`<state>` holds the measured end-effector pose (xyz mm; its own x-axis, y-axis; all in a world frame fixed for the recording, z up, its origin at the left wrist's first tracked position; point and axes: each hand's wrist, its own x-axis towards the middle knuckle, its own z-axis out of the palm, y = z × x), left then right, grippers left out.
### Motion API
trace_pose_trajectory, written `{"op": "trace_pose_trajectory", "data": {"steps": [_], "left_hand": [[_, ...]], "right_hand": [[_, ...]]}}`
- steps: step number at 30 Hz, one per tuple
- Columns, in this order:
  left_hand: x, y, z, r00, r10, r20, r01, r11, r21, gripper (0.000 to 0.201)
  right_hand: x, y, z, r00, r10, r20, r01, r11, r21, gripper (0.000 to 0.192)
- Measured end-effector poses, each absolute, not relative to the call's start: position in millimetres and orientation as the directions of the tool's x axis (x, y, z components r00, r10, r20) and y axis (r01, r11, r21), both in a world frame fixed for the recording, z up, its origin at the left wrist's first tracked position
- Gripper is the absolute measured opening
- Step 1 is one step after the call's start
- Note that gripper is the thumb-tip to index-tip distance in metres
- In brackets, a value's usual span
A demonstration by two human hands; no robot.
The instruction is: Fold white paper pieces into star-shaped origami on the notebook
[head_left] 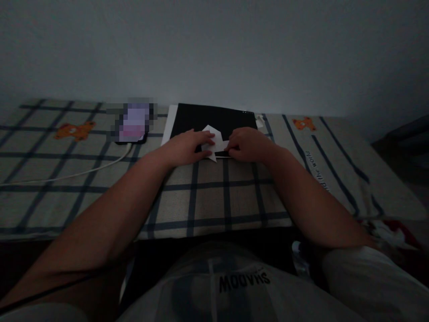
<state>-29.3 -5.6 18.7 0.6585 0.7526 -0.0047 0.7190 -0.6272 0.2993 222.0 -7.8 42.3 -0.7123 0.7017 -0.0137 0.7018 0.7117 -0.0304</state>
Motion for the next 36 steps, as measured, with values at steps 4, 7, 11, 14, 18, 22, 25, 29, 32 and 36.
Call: {"op": "trace_pose_trajectory", "data": {"steps": [4,7,11,14,18,22,25,29,32,36], "left_hand": [[-30.8,-4.7,16.4,0.659,0.752,0.005,0.715,-0.628,0.306,0.050],[-33.2,-3.3,13.4,0.657,0.754,0.020,0.711,-0.629,0.314,0.051],[-36.7,0.8,7.6,0.692,0.715,0.101,0.656,-0.681,0.327,0.045],[-37.7,2.9,5.1,0.691,0.696,0.195,0.637,-0.713,0.293,0.039],[-35.0,0.5,7.3,0.647,0.729,0.223,0.699,-0.684,0.207,0.041],[-30.8,-2.8,10.4,0.634,0.746,0.201,0.730,-0.664,0.160,0.045],[-29.4,-2.5,11.2,0.639,0.747,0.182,0.734,-0.663,0.148,0.046],[-30.4,-0.8,12.1,0.643,0.747,0.168,0.734,-0.664,0.143,0.046],[-30.8,-1.2,13.6,0.640,0.749,0.170,0.735,-0.661,0.152,0.045],[-29.3,-3.2,15.9,0.628,0.758,0.175,0.742,-0.651,0.159,0.046]], "right_hand": [[223.4,-6.8,40.0,-0.702,0.712,0.019,0.710,0.702,-0.047,0.033],[225.7,-3.5,34.4,-0.696,0.707,0.122,0.703,0.706,-0.080,0.034],[230.7,2.9,26.2,-0.683,0.715,0.152,0.709,0.698,-0.097,0.038],[234.0,6.3,23.0,-0.695,0.708,0.128,0.696,0.707,-0.127,0.034],[234.9,6.8,23.2,-0.737,0.665,0.122,0.636,0.743,-0.208,0.032],[229.9,3.2,22.6,-0.783,0.603,0.153,0.547,0.785,-0.292,0.030],[224.5,-0.1,20.2,-0.797,0.572,0.193,0.496,0.802,-0.332,0.030],[222.9,0.3,17.8,-0.808,0.547,0.218,0.444,0.809,-0.385,0.035],[226.9,3.9,17.1,-0.763,0.605,0.230,0.519,0.784,-0.341,0.038],[228.9,4.7,16.8,-0.721,0.663,0.202,0.615,0.747,-0.254,0.038]]}}
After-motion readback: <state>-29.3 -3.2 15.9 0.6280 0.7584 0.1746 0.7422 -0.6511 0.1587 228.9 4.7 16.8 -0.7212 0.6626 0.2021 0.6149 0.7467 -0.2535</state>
